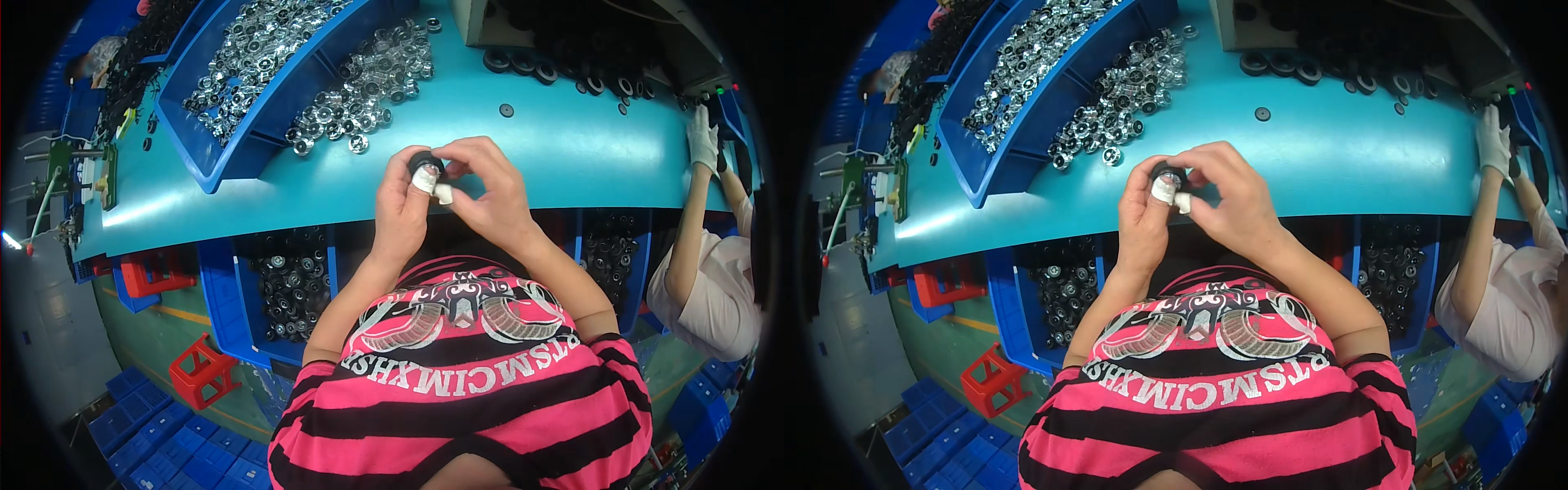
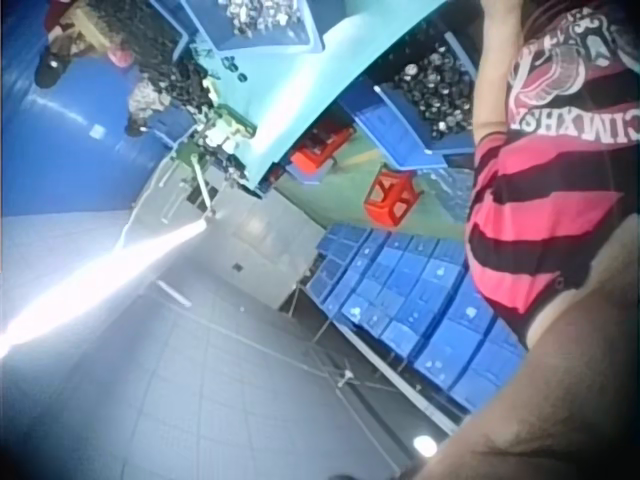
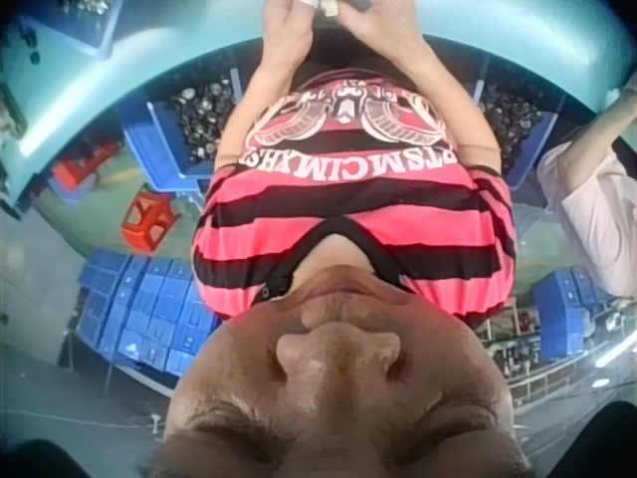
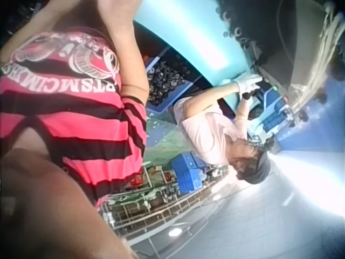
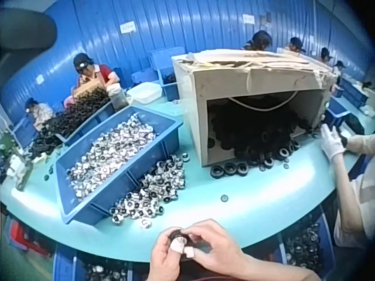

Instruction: Assembling small mechanical components at a factory workbench by inserting bearings into plastic housings.

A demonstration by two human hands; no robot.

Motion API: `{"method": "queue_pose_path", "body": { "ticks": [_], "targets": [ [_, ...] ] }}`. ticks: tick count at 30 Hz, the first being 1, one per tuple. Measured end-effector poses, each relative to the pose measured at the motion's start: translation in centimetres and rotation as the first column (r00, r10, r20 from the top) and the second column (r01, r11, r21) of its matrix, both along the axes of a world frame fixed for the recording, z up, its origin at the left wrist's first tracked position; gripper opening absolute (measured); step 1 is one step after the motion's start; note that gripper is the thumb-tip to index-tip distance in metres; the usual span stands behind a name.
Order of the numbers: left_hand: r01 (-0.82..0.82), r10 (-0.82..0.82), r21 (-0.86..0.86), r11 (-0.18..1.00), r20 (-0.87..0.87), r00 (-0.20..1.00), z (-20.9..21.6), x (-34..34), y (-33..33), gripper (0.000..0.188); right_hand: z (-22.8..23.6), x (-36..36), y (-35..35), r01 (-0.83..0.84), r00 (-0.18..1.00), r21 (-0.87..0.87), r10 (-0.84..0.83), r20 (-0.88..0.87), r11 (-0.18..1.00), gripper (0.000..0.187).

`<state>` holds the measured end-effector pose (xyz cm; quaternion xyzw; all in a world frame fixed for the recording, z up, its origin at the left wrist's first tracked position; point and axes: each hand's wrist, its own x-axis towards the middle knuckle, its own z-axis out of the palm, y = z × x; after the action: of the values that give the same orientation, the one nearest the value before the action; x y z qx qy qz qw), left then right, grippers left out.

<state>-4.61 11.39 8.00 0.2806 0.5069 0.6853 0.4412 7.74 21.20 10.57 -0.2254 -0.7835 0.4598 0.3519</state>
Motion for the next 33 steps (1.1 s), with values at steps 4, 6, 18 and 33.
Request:
{"method": "queue_pose_path", "body": {
  "ticks": [4,6,18,33],
  "targets": [
    [-0.038,0.037,0.018,0.999,0.029,0.999,-0.3,-0.3,-0.1,0.027,-1.3,0.4,0.7,-0.074,0.996,-0.366,0.053,-0.066,0.928,0.046],
    [-0.036,0.034,0.039,0.999,0.051,0.998,-0.3,-0.3,-0.2,0.026,-1.7,0.6,0.7,-0.135,0.991,-0.445,0.131,-0.041,0.885,0.039],
    [0.04,-0.04,0.044,0.998,-0.014,0.999,0.3,-0.7,0.1,0.029,-1.4,-0.3,0.6,-0.11,0.994,-0.552,0.087,-0.068,0.827,0.029],
    [-0.09,0.09,-0.004,0.996,-0.046,0.995,0.1,-1.4,0.6,0.022,-1.3,-0.6,-0.4,-0.027,1.0,-0.242,0.024,-0.015,0.97,0.032]
  ]
}}
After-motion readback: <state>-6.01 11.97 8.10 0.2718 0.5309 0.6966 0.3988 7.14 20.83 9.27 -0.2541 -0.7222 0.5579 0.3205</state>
